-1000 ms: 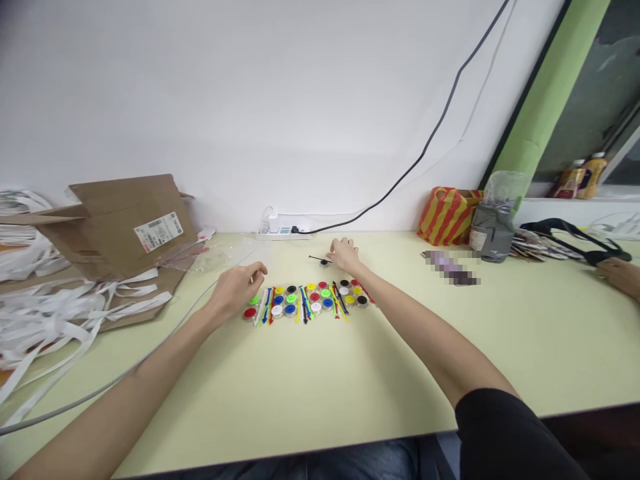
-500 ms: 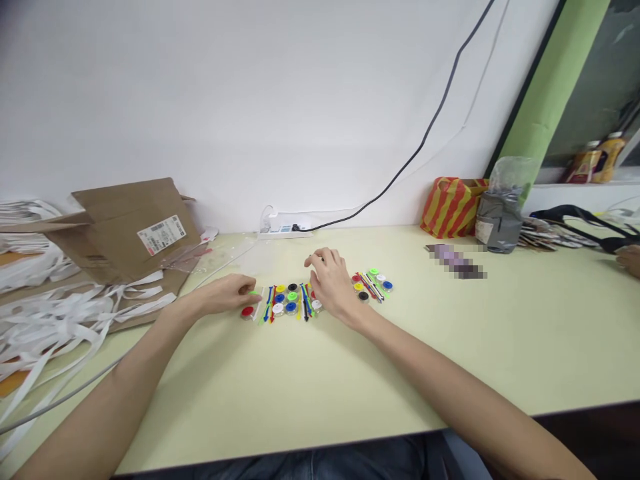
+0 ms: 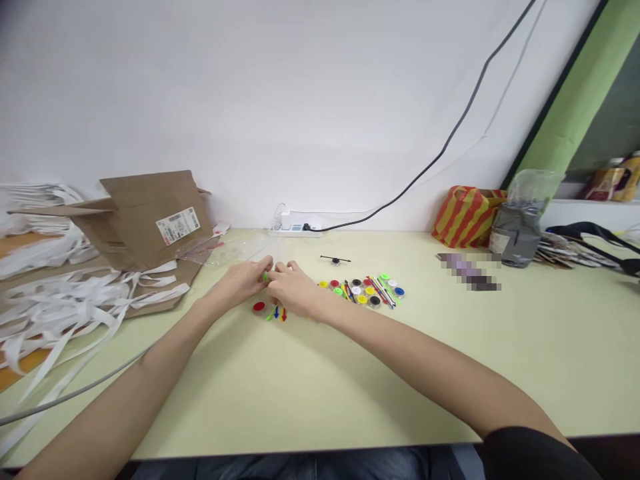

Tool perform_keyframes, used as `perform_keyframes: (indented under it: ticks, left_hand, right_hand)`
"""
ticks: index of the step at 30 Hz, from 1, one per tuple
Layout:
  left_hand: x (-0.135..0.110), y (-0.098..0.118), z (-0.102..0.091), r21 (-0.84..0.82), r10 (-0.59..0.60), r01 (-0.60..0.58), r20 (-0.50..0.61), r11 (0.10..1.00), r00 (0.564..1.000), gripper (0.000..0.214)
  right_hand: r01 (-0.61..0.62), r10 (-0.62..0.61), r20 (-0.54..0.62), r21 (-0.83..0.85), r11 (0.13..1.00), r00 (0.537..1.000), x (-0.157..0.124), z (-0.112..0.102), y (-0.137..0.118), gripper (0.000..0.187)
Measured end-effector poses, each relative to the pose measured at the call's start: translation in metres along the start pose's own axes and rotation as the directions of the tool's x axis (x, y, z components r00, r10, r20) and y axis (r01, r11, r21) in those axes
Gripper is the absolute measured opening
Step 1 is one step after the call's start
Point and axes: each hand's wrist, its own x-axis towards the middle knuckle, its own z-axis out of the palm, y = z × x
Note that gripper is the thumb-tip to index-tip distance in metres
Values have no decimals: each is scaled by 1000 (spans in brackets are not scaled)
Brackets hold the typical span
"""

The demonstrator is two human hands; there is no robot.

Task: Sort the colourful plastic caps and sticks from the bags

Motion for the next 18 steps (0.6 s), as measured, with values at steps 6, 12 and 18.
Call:
perform_keyframes:
  ticks: [6, 12, 18]
  left_hand:
    - [-2, 1, 5, -169, 11, -10, 5, 986, 1000, 25]
    - [2, 3, 10, -309, 100, -67, 92, 949, 991, 31]
    - [5, 0, 16, -381, 115, -57, 132, 923, 984, 26]
  right_hand:
    - [151, -149, 37, -53, 987, 988, 7, -2, 5, 18]
    - [254, -257, -9, -105, 961, 966, 6, 4, 5, 18]
    - [200, -182, -129, 143, 969, 975, -3, -6, 7, 17]
